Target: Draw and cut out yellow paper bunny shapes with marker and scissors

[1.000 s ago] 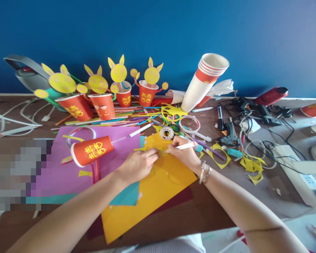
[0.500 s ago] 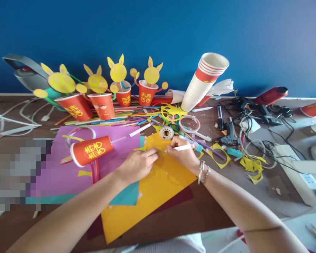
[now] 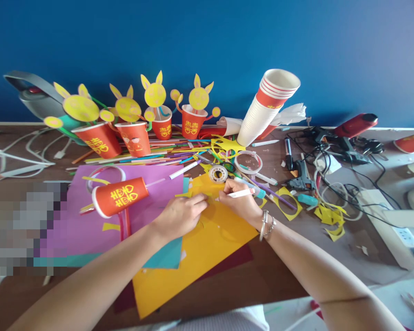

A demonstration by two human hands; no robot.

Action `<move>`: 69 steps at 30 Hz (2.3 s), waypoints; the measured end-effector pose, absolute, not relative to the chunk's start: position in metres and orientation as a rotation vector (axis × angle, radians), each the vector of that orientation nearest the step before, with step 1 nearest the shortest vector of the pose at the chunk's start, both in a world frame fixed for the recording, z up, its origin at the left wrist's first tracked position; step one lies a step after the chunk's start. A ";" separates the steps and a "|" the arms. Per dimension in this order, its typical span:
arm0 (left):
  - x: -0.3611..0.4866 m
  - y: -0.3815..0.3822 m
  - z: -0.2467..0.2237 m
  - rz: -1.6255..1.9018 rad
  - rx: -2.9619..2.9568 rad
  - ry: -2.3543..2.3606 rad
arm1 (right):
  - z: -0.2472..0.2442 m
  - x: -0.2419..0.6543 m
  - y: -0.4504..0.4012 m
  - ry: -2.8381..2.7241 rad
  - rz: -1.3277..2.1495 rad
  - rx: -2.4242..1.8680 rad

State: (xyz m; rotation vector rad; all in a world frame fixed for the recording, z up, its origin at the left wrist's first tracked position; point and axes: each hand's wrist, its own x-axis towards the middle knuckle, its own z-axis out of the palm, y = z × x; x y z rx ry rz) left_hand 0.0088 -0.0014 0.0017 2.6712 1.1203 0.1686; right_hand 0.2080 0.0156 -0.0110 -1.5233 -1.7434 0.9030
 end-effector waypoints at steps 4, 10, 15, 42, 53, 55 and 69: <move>0.009 -0.001 0.002 0.156 2.666 1.121 | -0.011 0.208 0.015 -1.753 0.903 -1.522; 0.008 -0.001 0.000 0.180 2.670 1.118 | -0.011 0.206 0.017 -1.738 0.841 -1.564; 0.008 -0.002 0.001 0.192 2.671 1.113 | -0.010 0.206 0.017 -1.735 0.865 -1.531; 0.009 -0.002 0.002 0.163 2.677 1.120 | -0.011 0.206 0.017 -1.711 0.958 -1.504; 0.009 -0.001 0.000 0.161 2.680 1.121 | -0.010 0.206 0.016 -1.715 0.953 -1.499; 0.009 -0.001 0.000 0.156 2.684 1.124 | -0.011 0.206 0.016 -1.713 0.945 -1.507; 0.007 0.003 -0.013 0.613 2.581 1.071 | -0.005 0.209 0.017 -1.369 1.145 -1.343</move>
